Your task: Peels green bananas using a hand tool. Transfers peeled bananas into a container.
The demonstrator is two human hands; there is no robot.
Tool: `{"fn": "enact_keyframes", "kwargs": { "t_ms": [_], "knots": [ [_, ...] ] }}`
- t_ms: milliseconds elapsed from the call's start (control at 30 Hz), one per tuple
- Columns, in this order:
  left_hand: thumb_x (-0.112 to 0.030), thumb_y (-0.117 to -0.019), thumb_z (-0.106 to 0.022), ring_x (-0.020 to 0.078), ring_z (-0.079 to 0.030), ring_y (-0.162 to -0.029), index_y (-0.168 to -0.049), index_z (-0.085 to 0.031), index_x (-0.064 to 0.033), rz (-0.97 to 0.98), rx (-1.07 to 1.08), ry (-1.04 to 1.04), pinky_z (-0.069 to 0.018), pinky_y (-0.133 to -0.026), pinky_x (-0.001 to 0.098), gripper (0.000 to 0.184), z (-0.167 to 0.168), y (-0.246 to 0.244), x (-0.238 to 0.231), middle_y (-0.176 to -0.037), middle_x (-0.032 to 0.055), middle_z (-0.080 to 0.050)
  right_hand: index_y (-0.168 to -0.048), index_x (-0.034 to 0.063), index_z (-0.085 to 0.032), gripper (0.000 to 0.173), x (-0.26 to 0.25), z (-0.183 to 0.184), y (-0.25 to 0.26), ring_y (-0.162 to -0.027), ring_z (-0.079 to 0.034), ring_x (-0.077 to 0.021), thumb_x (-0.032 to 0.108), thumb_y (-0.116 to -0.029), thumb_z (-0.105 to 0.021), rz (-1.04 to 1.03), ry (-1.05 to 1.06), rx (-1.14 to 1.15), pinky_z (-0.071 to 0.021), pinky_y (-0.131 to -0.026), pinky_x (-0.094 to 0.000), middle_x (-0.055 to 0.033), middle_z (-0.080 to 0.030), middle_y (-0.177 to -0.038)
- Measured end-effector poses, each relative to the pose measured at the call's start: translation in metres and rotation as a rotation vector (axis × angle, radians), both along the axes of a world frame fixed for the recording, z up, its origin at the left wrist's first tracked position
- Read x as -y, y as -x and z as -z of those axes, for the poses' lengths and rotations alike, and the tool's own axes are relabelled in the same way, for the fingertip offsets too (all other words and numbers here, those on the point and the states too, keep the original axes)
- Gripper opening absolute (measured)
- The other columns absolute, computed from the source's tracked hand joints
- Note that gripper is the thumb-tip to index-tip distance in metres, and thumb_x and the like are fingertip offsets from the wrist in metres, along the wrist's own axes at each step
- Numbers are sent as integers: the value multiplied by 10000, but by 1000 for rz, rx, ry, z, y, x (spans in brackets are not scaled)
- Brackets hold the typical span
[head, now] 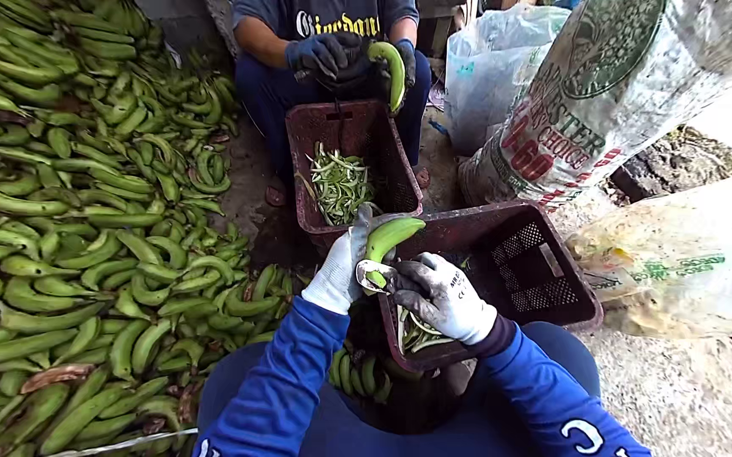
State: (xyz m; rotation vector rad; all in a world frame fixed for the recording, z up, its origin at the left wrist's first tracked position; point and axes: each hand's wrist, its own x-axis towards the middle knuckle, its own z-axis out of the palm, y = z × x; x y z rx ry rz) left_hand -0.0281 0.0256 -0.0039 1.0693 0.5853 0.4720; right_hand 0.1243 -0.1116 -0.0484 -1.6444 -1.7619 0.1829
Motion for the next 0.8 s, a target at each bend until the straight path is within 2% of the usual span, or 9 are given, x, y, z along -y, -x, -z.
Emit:
{"fn": "enact_keyframes", "kwargs": {
  "t_ms": [67, 133, 200, 300, 400, 467, 567, 667, 800],
  "knots": [
    [-642, -1049, -304, 117, -602, -613, -1180, -692, -167, -27, -64, -41, -539, -556, 290, 627, 0, -3, 4, -780, 44, -660, -1214, 147, -736, 485, -3, 5, -1, -945, -661, -215, 544, -988, -574, 109, -40, 41, -566, -824, -427, -73, -695, -1006],
    [-536, -1083, -330, 121, -636, -721, -1160, -659, -147, -18, -142, -159, -567, -635, 316, 516, 3, -6, 6, -868, 33, -669, -1201, 128, -735, 462, -6, 8, -8, -946, -673, -255, 507, -964, -621, 293, -71, 70, -574, -809, -471, -95, -703, -1027],
    [-665, -1039, -310, 160, -658, -771, -1221, -680, -192, -19, -207, -195, -579, -676, 374, 628, 6, -9, 4, -938, 55, -698, -1268, 146, -708, 467, -7, 5, -25, -992, -685, -291, 501, -976, -622, 515, 34, 2, -576, -825, -543, -112, -702, -1104],
    [-717, -1003, -341, 162, -609, -643, -1272, -673, -217, -32, -167, -143, -551, -585, 336, 658, 6, -11, -2, -837, 62, -666, -1370, 166, -637, 509, -2, -7, -62, -1113, -665, -305, 528, -1023, -548, 669, 200, -215, -527, -941, -616, -124, -673, -1246],
    [-573, -1037, -472, 196, -666, -750, -1345, -590, -158, -71, -111, -37, -587, -664, 360, 530, 4, -11, -14, -958, 96, -692, -1373, 157, -631, 485, 11, -13, -62, -1067, -671, -201, 475, -1011, -579, 538, 153, -337, -563, -927, -489, -80, -677, -1222],
    [-457, -1084, -438, 212, -680, -756, -1334, -588, -111, -138, -63, -5, -601, -665, 372, 453, 3, -16, -16, -974, 113, -690, -1346, 149, -646, 458, 15, -11, -44, -982, -684, -154, 431, -987, -622, 384, 129, -381, -599, -854, -429, -56, -683, -1182],
    [-416, -1105, -376, 147, -671, -789, -1309, -650, -181, -152, -53, -186, -591, -694, 336, 415, 2, -14, -9, -1014, 55, -707, -1271, 161, -692, 397, 15, -11, -16, -931, -682, -106, 411, -964, -671, 172, 131, -392, -610, -820, -376, -13, -696, -1116],
    [-442, -1097, -380, 125, -591, -656, -1264, -668, -226, -175, -113, -255, -522, -578, 294, 396, -1, -14, 1, -893, 42, -668, -1246, 179, -735, 402, 11, -8, -6, -929, -649, -84, 455, -964, -660, 34, 166, -372, -579, -814, -328, 2, -689, -1065],
    [-362, -1107, -378, 125, -620, -686, -1236, -697, -178, -172, -79, -277, -548, -601, 289, 390, 4, -19, 4, -925, 50, -691, -1233, 200, -753, 398, 6, -1, -11, -918, -640, -86, 474, -957, -667, 28, 213, -369, -569, -808, -317, 2, -685, -1022]
  ]
}}
